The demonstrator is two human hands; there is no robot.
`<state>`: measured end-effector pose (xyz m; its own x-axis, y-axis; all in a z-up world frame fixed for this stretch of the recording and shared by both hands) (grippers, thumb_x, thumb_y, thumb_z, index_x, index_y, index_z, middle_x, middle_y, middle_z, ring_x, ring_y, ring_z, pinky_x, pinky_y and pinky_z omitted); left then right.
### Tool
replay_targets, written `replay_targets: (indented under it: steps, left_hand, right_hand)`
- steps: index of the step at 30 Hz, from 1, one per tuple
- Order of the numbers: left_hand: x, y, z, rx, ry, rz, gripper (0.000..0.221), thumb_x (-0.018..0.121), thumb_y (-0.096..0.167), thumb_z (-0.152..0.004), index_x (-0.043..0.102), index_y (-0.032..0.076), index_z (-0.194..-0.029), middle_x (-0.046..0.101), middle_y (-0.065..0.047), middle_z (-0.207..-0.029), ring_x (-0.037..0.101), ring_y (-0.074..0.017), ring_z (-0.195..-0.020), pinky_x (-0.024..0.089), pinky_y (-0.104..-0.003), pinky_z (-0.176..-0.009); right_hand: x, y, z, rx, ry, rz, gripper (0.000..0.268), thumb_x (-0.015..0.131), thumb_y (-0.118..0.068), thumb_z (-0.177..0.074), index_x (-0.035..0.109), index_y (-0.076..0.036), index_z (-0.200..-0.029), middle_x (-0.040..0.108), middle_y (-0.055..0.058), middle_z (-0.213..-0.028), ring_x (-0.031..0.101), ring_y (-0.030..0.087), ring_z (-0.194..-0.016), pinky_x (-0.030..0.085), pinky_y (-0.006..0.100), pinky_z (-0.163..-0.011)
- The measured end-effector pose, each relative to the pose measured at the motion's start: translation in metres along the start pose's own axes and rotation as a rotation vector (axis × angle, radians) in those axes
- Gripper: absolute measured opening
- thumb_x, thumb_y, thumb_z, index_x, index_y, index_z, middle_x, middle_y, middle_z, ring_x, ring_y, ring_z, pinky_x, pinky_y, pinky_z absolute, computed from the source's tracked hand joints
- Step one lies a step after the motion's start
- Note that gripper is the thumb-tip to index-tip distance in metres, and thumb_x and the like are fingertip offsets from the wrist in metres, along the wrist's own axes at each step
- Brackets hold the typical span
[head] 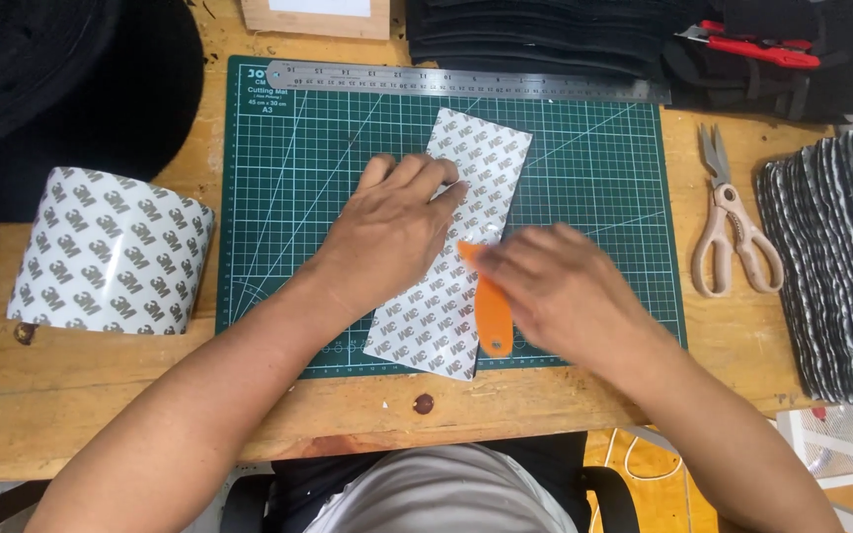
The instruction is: Cutting adhesive tape and applying it to rectangular components using a scraper tool to ensure adhesion.
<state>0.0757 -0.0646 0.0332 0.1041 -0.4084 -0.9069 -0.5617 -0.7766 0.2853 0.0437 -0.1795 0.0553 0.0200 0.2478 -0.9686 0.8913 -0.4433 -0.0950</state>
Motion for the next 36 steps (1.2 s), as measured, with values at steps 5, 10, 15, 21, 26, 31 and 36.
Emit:
replay_targets:
  steps: [5, 10, 15, 21, 26, 31, 36]
  left_hand:
    - [-0.002, 0.002, 0.0, -0.014, -0.015, -0.038, 0.03, 0.055, 0.008, -0.1, 0.072, -0.001, -0.123, 0.064, -0.015, -0.121, 0.054, -0.0261, -0.121, 0.033, -0.043, -0.099]
    - [0.01, 0.004, 0.002, 0.014, 0.045, -0.224, 0.041, 0.063, 0.011, -0.095, 0.066, -0.002, -0.134, 0.061, -0.013, -0.132, 0.054, -0.0287, -0.119, 0.039, -0.046, -0.095]
    - [0.009, 0.0, 0.003, -0.072, -0.022, -0.334, 0.04, 0.054, 0.001, -0.093, 0.065, -0.004, -0.131, 0.061, -0.01, -0.11, 0.051, -0.0258, -0.101, 0.039, -0.041, -0.087]
    - [-0.007, -0.022, 0.008, -0.299, 0.019, -0.575, 0.052, 0.046, 0.046, -0.107, 0.067, 0.006, -0.132, 0.067, -0.008, -0.107, 0.055, -0.0247, -0.1, 0.037, -0.043, -0.094]
    - [-0.008, -0.007, 0.007, -0.12, 0.114, -0.265, 0.046, 0.054, 0.035, -0.106, 0.064, -0.001, -0.133, 0.055, -0.02, -0.134, 0.047, -0.0355, -0.13, 0.035, -0.05, -0.114]
    - [0.02, -0.017, 0.007, -0.159, -0.059, -0.133, 0.057, 0.044, 0.044, -0.109, 0.054, 0.001, -0.144, 0.045, -0.028, -0.154, 0.036, -0.0405, -0.147, 0.027, -0.053, -0.122]
    - [0.028, -0.02, 0.007, -0.217, -0.131, -0.14, 0.059, 0.035, 0.047, -0.109, 0.048, 0.004, -0.148, 0.038, -0.026, -0.159, 0.03, -0.039, -0.151, 0.022, -0.052, -0.124]
  right_hand:
    - [0.002, -0.041, 0.022, -0.081, -0.035, -0.028, 0.027, 0.069, -0.009, -0.086, 0.074, -0.007, -0.112, 0.074, 0.01, -0.102, 0.067, 0.027, -0.105, 0.052, 0.038, -0.086]
    - [0.0, -0.071, 0.041, -0.129, -0.065, -0.015, 0.043, 0.078, -0.007, -0.083, 0.07, -0.005, -0.126, 0.074, 0.009, -0.119, 0.065, 0.022, -0.111, 0.051, 0.036, -0.093]
    - [-0.019, -0.06, 0.045, -0.048, -0.038, -0.367, 0.074, 0.098, -0.015, -0.064, 0.065, -0.016, -0.13, 0.074, -0.005, -0.117, 0.068, 0.017, -0.103, 0.055, 0.032, -0.085]
    - [-0.048, 0.015, 0.034, 0.278, 0.278, -0.199, 0.016, 0.067, -0.004, -0.099, 0.07, 0.005, -0.112, 0.076, 0.02, -0.114, 0.073, 0.024, -0.081, 0.064, 0.034, -0.068]
    - [-0.032, 0.015, 0.016, 0.193, 0.272, -0.214, 0.026, 0.071, 0.001, -0.096, 0.071, -0.005, -0.121, 0.076, 0.01, -0.111, 0.07, 0.023, -0.096, 0.06, 0.035, -0.087]
    - [-0.001, -0.001, 0.017, 0.111, 0.142, -0.112, 0.058, 0.089, -0.009, -0.075, 0.069, -0.013, -0.129, 0.075, 0.006, -0.123, 0.067, 0.024, -0.113, 0.056, 0.044, -0.099]
    - [-0.002, -0.019, 0.033, 0.053, 0.011, -0.157, 0.044, 0.077, -0.005, -0.082, 0.069, -0.009, -0.125, 0.072, 0.007, -0.13, 0.067, 0.024, -0.12, 0.051, 0.044, -0.099]
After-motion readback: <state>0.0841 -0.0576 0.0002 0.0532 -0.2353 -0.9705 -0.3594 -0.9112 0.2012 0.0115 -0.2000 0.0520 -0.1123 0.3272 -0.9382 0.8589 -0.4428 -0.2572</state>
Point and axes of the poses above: each hand's wrist, its own z-axis away from the middle knuckle, its own x-axis out of the palm, y = z × x, the point moved 9 cm from there along -z, towards the middle knuckle
